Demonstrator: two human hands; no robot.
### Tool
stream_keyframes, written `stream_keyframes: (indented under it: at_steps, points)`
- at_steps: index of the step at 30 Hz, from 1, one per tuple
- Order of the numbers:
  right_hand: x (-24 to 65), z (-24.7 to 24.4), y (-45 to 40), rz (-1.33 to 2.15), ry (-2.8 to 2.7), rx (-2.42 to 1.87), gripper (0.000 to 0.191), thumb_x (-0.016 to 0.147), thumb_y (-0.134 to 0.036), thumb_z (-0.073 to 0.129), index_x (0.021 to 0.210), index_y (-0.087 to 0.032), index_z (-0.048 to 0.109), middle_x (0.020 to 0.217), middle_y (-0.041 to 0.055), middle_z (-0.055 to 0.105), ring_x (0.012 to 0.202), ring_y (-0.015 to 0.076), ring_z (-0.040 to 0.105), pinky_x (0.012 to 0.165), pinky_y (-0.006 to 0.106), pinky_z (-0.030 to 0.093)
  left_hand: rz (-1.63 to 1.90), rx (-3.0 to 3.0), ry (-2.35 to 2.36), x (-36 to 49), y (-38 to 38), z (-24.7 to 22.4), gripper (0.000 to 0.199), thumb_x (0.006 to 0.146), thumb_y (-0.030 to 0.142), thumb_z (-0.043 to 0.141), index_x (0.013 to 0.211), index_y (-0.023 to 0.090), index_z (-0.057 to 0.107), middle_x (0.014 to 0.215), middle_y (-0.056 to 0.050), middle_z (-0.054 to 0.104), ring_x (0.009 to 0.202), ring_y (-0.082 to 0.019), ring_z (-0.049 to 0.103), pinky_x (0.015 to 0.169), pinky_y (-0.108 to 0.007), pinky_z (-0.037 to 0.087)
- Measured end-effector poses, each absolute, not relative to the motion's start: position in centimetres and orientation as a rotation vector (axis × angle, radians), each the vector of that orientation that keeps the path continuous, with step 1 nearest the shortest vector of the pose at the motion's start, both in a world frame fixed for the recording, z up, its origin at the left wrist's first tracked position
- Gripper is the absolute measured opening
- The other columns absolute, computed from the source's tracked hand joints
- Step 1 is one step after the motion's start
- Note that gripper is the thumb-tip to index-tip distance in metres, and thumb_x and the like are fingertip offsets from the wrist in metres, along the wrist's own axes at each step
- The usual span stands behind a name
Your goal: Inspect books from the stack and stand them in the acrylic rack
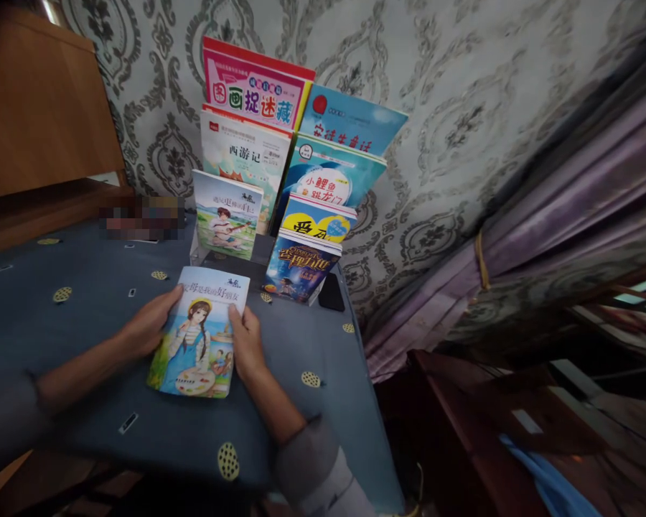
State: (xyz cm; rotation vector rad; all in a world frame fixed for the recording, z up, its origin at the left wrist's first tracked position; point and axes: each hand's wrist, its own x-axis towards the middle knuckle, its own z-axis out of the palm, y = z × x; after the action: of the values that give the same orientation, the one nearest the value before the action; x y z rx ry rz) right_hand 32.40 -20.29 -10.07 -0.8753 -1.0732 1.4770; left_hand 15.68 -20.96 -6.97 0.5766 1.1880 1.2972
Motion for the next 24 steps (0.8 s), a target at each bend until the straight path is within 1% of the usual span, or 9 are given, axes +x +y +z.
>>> stream_keyframes:
  at_steps: [2, 4, 6, 8, 11, 13, 16, 19, 24]
  points:
    - [32.9, -11.2, -19.6, 1.368, -1.178, -0.936, 0.037, 0.083, -0.055, 0.072, 0.094, -0.02, 0.067, 0.088, 0.0043, 0.078, 0.081, 0.0233, 0.073, 0.073, 0.035, 0.06, 1.261, 0.722, 1.319, 14.9, -20.6, -8.0, 0.029, 0.095, 0.04, 0.058, 0.108, 0.016, 0.068, 0.089, -0.011, 0.079, 0.083, -0.027, 0.076, 0.077, -0.038, 0.062]
    - [33.5, -12.2, -19.1, 1.227, -1.294, -1.016, 0.026, 0.082, -0.041, 0.072, 0.097, -0.02, 0.066, 0.094, 0.0051, 0.078, 0.087, 0.024, 0.072, 0.077, 0.036, 0.059, 1.23, 0.913, 1.455, 13.8, -20.0, -8.8, 0.033, 0.089, 0.044, 0.063, 0.111, 0.019, 0.065, 0.081, -0.006, 0.076, 0.08, -0.027, 0.074, 0.074, -0.036, 0.061]
    - [34.0, -12.9, -18.8, 1.105, -1.394, -1.105, 0.028, 0.08, -0.028, 0.069, 0.106, -0.021, 0.064, 0.102, 0.0062, 0.077, 0.092, 0.0244, 0.072, 0.081, 0.037, 0.059, 1.163, 1.223, 1.579, 12.4, -19.6, -9.3, 0.041, 0.085, 0.046, 0.065, 0.117, 0.021, 0.061, 0.078, -0.002, 0.072, 0.075, -0.026, 0.071, 0.074, -0.037, 0.059]
    - [34.4, -13.2, -18.9, 0.973, -1.502, -1.174, 0.035, 0.079, -0.021, 0.065, 0.114, -0.02, 0.063, 0.11, 0.0084, 0.074, 0.1, 0.0252, 0.07, 0.084, 0.039, 0.058, 1.044, 1.645, 1.676, 11.0, -19.3, -9.5, 0.043, 0.085, 0.049, 0.058, 0.118, 0.021, 0.059, 0.086, -0.004, 0.072, 0.079, -0.027, 0.07, 0.08, -0.041, 0.058]
    - [34.8, -13.2, -19.5, 0.746, -1.686, -1.219, 0.035, 0.083, -0.019, 0.06, 0.118, -0.02, 0.064, 0.116, 0.011, 0.069, 0.11, 0.0273, 0.065, 0.094, 0.044, 0.055, 0.835, 2.139, 1.734, 9.6, -19.2, -9.9, 0.043, 0.091, 0.049, 0.043, 0.115, 0.019, 0.062, 0.111, -0.012, 0.071, 0.104, -0.032, 0.067, 0.096, -0.049, 0.053]
    - [34.9, -13.1, -20.0, 0.657, -1.788, -1.224, 0.033, 0.085, -0.018, 0.057, 0.117, -0.018, 0.066, 0.115, 0.0122, 0.068, 0.111, 0.0282, 0.063, 0.099, 0.047, 0.052, 0.73, 2.298, 1.731, 9.3, -19.3, -10.4, 0.047, 0.094, 0.048, 0.037, 0.119, 0.017, 0.063, 0.124, -0.016, 0.069, 0.119, -0.035, 0.063, 0.105, -0.053, 0.048]
    - [34.9, -12.9, -20.6, 0.608, -1.871, -1.216, 0.029, 0.088, -0.016, 0.053, 0.113, -0.017, 0.068, 0.117, 0.0132, 0.067, 0.113, 0.0282, 0.062, 0.101, 0.046, 0.05, 0.623, 2.409, 1.752, 9.4, -19.2, -11.3, 0.051, 0.097, 0.046, 0.035, 0.13, 0.016, 0.061, 0.141, -0.017, 0.063, 0.132, -0.035, 0.056, 0.112, -0.056, 0.043]
    - [34.9, -12.7, -20.8, 0.596, -1.891, -1.226, 0.027, 0.09, -0.015, 0.052, 0.11, -0.019, 0.069, 0.119, 0.011, 0.067, 0.115, 0.0262, 0.062, 0.102, 0.043, 0.05, 0.531, 2.503, 1.761, 9.7, -18.9, -11.7, 0.051, 0.098, 0.042, 0.036, 0.134, 0.016, 0.061, 0.147, -0.017, 0.06, 0.137, -0.034, 0.054, 0.113, -0.055, 0.042]
    - [34.9, -12.5, -20.8, 0.606, -1.886, -1.235, 0.027, 0.089, -0.013, 0.053, 0.108, -0.021, 0.07, 0.114, 0.0084, 0.068, 0.112, 0.0245, 0.063, 0.1, 0.04, 0.05, 0.53, 2.579, 1.614, 11.3, -17.8, -11.3, 0.047, 0.099, 0.038, 0.038, 0.131, 0.015, 0.064, 0.144, -0.017, 0.063, 0.137, -0.033, 0.055, 0.114, -0.052, 0.042]
